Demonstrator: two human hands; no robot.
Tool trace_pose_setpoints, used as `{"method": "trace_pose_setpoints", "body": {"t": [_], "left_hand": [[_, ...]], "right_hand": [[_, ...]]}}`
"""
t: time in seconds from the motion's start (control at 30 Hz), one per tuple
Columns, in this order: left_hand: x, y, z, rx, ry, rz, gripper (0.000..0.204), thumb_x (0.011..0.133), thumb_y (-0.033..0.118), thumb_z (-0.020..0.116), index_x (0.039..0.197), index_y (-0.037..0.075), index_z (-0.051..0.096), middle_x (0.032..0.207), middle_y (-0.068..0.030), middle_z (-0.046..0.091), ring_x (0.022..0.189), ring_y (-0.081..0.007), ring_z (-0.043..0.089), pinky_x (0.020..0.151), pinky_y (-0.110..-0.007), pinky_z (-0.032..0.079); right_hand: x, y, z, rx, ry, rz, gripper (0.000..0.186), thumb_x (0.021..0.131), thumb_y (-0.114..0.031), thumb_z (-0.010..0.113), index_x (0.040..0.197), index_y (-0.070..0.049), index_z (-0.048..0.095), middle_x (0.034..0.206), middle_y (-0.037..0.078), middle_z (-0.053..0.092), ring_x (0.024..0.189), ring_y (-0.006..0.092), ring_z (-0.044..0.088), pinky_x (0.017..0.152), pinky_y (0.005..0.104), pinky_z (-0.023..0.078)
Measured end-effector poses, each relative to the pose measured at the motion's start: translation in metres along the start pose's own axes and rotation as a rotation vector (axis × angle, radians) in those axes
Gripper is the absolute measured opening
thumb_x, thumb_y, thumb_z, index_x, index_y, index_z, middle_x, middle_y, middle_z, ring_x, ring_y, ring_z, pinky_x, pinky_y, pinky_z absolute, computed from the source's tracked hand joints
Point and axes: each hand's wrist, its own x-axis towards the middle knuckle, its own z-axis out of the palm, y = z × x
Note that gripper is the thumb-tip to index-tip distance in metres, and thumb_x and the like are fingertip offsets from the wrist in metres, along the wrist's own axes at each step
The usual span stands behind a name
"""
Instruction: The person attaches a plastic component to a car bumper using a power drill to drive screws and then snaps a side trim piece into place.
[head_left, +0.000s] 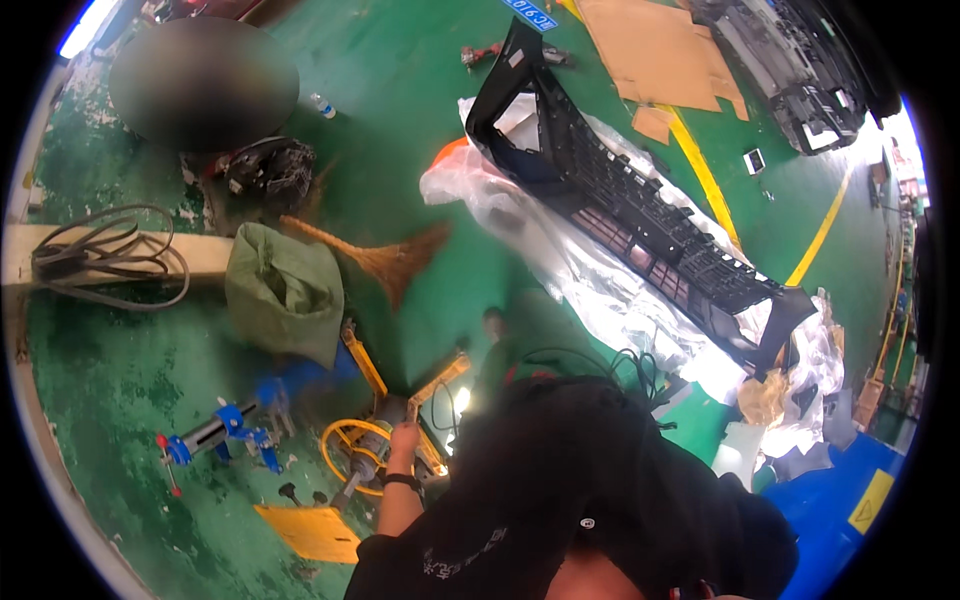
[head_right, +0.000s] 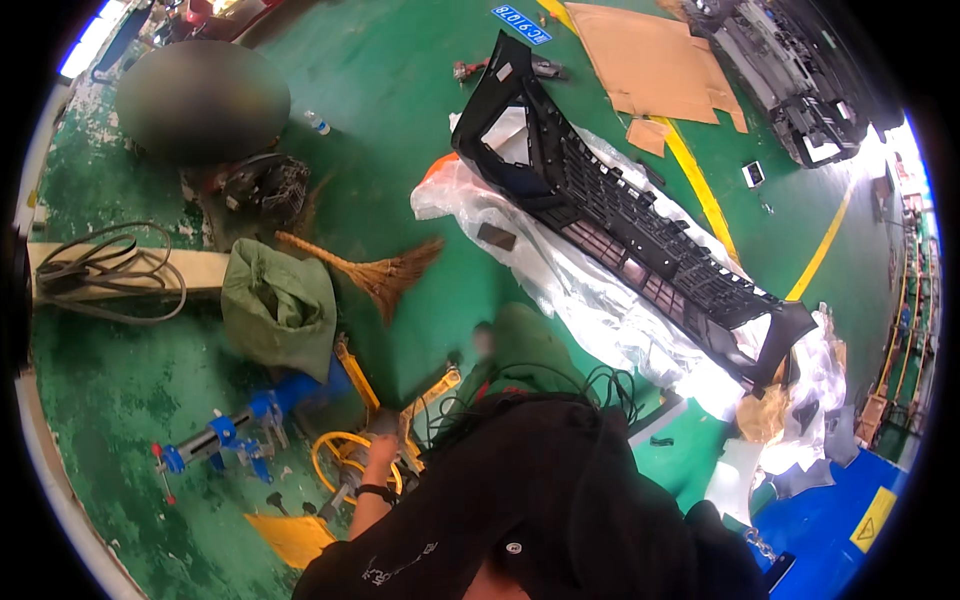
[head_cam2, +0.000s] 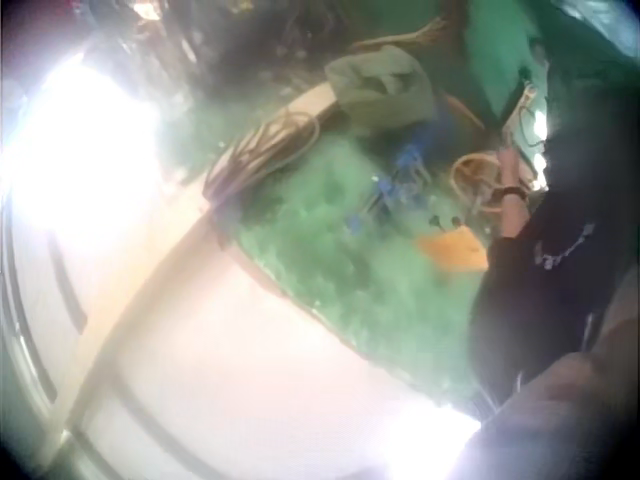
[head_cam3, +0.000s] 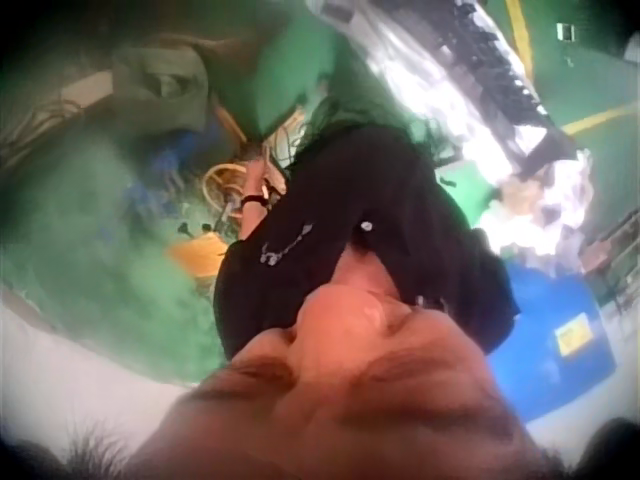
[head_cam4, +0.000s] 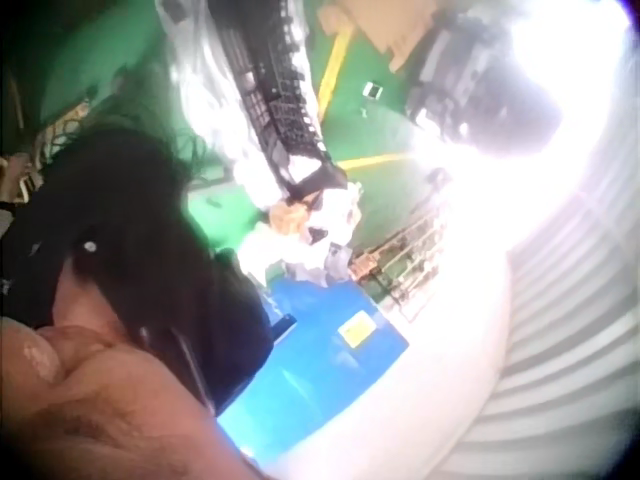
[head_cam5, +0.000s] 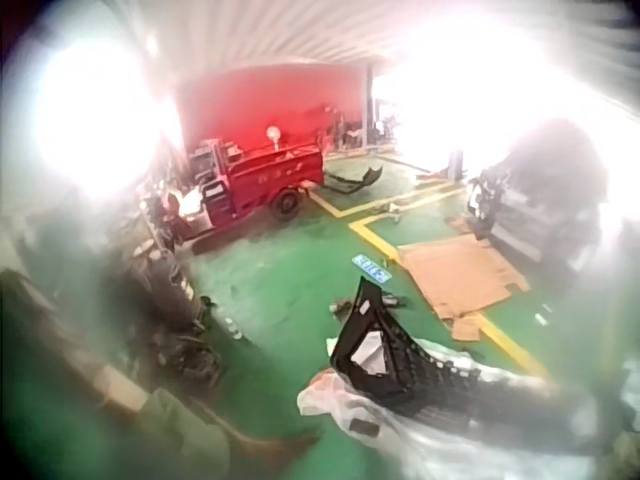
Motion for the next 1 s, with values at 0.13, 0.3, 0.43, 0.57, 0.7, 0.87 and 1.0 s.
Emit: {"method": "trace_pose_setpoints", "body": {"t": [0.13, 0.3, 0.43, 0.57, 0.7, 0.87, 1.0], "left_hand": [[0.02, -0.011, 0.011, 0.107, -0.114, 0.09, 0.03, 0.094, 0.027, 0.055, 0.098, 0.001, 0.07, 0.096, -0.0189, 0.07, 0.087, -0.0333, 0.069, 0.075, -0.041, 0.054], [-0.019, 0.018, -0.012, -0.338, -0.16, -0.104, 0.025, 0.099, 0.026, 0.053, 0.097, 0.003, 0.064, 0.088, -0.01, 0.066, 0.083, -0.0217, 0.067, 0.07, -0.038, 0.055], [-0.039, 0.036, -0.05, -0.319, -0.187, -0.021, 0.027, 0.09, 0.029, 0.066, 0.089, 0.002, 0.066, 0.083, -0.0126, 0.067, 0.076, -0.0288, 0.068, 0.069, -0.042, 0.054], [-0.039, 0.065, -0.1, -0.264, -0.154, -0.05, 0.026, 0.089, 0.028, 0.066, 0.089, 0.003, 0.067, 0.082, -0.0129, 0.068, 0.076, -0.03, 0.068, 0.069, -0.043, 0.053], [-0.013, 0.109, -0.147, -0.277, -0.129, -0.056, 0.024, 0.088, 0.027, 0.067, 0.09, 0.003, 0.067, 0.082, -0.0131, 0.068, 0.076, -0.0311, 0.067, 0.068, -0.044, 0.053], [0.036, 0.167, -0.214, -0.248, -0.107, -0.04, 0.022, 0.087, 0.026, 0.067, 0.09, 0.004, 0.067, 0.082, -0.0135, 0.068, 0.075, -0.0325, 0.067, 0.068, -0.045, 0.053], [0.082, 0.227, -0.26, -0.155, -0.159, 0.03, 0.021, 0.086, 0.025, 0.067, 0.09, 0.004, 0.068, 0.082, -0.0138, 0.068, 0.075, -0.0336, 0.067, 0.068, -0.046, 0.053]], "right_hand": [[-0.01, -0.021, 0.015, 0.0, 0.022, 0.061, 0.038, 0.097, -0.045, 0.052, 0.101, -0.009, 0.061, 0.092, 0.004, 0.064, 0.08, 0.0188, 0.064, 0.069, 0.0368, 0.055], [-0.011, -0.067, 0.061, -0.026, -0.002, 0.158, 0.041, 0.098, -0.048, 0.051, 0.102, -0.009, 0.061, 0.093, 0.004, 0.065, 0.082, 0.0191, 0.064, 0.071, 0.0373, 0.056], [0.0, -0.133, 0.106, -0.013, -0.039, 0.246, 0.044, 0.098, -0.051, 0.051, 0.103, -0.008, 0.061, 0.094, 0.004, 0.065, 0.083, 0.0194, 0.064, 0.073, 0.0376, 0.057], [0.016, -0.236, 0.14, 0.089, 0.03, 0.188, 0.041, 0.098, -0.048, 0.052, 0.103, -0.008, 0.061, 0.095, 0.004, 0.066, 0.084, 0.0205, 0.065, 0.076, 0.0381, 0.058], [0.081, -0.364, 0.148, 0.113, 0.016, -0.327, 0.027, 0.098, -0.032, 0.057, 0.101, -0.006, 0.062, 0.096, 0.007, 0.068, 0.089, 0.024, 0.067, 0.081, 0.0409, 0.056], [0.008, -0.557, 0.291, 0.164, -0.069, -0.484, 0.034, 0.102, -0.027, 0.053, 0.121, 0.0, 0.061, 0.111, 0.012, 0.067, 0.101, 0.0268, 0.066, 0.088, 0.0397, 0.055], [-0.058, -0.626, 0.362, 0.059, -0.41, -0.586, 0.04, 0.101, -0.032, 0.058, 0.125, 0.0, 0.061, 0.12, 0.013, 0.068, 0.107, 0.0257, 0.067, 0.091, 0.0396, 0.054]]}}
